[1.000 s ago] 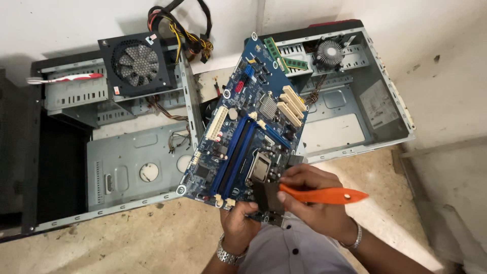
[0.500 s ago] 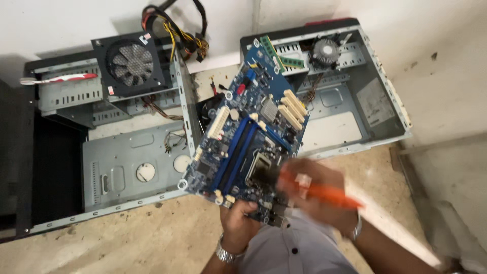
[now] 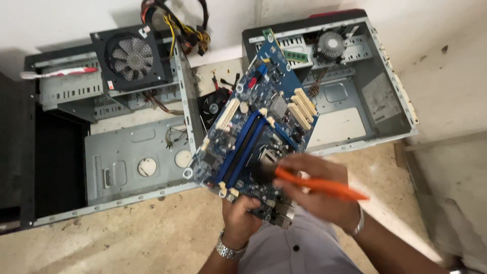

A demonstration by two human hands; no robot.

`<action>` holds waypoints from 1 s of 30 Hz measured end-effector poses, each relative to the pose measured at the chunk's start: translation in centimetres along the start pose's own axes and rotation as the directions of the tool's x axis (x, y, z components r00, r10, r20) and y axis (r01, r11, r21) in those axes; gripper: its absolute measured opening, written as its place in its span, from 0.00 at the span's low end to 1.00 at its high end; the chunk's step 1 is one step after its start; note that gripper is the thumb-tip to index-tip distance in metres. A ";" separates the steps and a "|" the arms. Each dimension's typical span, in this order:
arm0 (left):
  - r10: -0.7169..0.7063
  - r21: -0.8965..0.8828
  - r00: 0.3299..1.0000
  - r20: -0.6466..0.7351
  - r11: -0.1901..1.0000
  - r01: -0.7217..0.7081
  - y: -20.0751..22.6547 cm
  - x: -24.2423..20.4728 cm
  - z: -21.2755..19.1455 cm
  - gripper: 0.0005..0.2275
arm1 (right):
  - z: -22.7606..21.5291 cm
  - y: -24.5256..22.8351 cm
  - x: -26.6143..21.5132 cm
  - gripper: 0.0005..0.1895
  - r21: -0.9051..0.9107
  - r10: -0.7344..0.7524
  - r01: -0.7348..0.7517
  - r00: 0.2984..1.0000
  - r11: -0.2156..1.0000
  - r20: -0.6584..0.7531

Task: The person holds a blue computer motherboard and uses an orange-handled brush to sweep dust off its surface. They rotate the board to access different areas and continue brushing across slots and connectors.

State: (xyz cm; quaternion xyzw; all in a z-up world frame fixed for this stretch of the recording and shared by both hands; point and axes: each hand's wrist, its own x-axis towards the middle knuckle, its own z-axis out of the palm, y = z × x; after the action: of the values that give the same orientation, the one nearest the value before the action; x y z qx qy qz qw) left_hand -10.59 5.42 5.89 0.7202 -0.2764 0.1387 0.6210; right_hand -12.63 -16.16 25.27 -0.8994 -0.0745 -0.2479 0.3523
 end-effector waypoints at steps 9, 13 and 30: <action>-0.696 -0.848 0.699 0.167 0.261 0.462 4.2 4.2 1.5 0.23 | -0.4 -1.8 0.3 0.14 0.112 -0.084 0.076 0.994 0.991 0.073; -0.722 -0.864 0.686 0.084 0.290 0.412 4.7 4.2 1.6 0.26 | -0.6 -2.5 -0.1 0.12 0.252 0.076 -0.106 0.989 0.962 0.123; -0.562 -0.963 0.826 0.038 0.201 0.181 3.3 4.3 1.5 0.31 | 1.6 -5.1 -2.1 0.10 0.255 0.068 -0.075 0.997 0.964 0.035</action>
State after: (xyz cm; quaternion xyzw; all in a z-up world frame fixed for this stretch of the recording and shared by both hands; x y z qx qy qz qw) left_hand -9.22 2.70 10.64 0.2289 -0.0121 -0.0906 0.9691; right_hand -15.39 -11.23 26.22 -0.8517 -0.0778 -0.2117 0.4730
